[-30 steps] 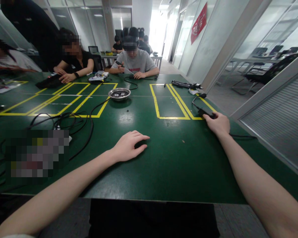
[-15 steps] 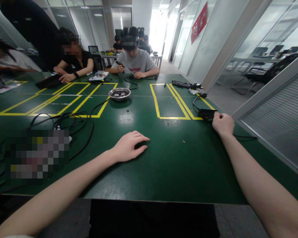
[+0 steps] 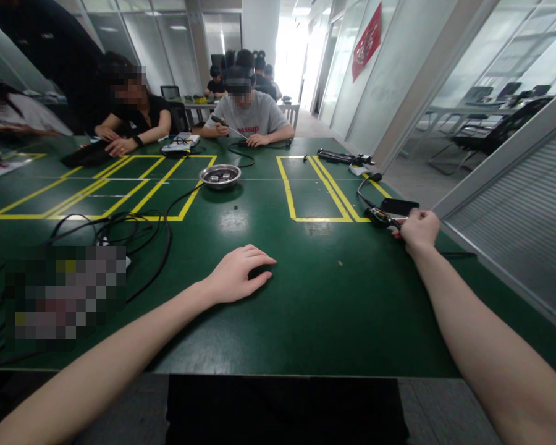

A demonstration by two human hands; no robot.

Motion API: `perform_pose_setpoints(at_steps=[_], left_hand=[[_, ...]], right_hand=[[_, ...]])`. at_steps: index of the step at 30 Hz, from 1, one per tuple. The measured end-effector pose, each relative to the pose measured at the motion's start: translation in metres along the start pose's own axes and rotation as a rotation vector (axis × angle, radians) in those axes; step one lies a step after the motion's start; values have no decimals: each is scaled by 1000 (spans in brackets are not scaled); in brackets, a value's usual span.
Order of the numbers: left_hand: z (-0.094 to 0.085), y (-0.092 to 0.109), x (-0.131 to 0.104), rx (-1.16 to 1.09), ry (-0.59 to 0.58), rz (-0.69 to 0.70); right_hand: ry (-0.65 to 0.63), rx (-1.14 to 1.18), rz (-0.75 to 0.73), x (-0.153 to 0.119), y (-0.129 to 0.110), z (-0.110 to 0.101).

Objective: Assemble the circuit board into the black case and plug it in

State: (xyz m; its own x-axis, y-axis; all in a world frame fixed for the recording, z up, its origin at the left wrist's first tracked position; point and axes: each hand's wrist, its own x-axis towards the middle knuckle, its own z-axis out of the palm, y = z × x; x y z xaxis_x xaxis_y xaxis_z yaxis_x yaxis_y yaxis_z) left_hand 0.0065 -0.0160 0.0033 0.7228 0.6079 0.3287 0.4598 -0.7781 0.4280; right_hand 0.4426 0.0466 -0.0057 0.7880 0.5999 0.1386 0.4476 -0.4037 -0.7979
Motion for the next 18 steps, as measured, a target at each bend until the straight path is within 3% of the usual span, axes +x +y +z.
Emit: perform_pose_setpoints(at_steps=[9,14,18], left_hand=[[0,0,0,15,-3,-1],[1,0,0,12,-6,1],[0,1,0,11,-9,3]], right_hand=[[-10,70,96,-2,-5,-3],[-4,36,40,0,-1,-2],[-8,-55,-89,2,4,-1]])
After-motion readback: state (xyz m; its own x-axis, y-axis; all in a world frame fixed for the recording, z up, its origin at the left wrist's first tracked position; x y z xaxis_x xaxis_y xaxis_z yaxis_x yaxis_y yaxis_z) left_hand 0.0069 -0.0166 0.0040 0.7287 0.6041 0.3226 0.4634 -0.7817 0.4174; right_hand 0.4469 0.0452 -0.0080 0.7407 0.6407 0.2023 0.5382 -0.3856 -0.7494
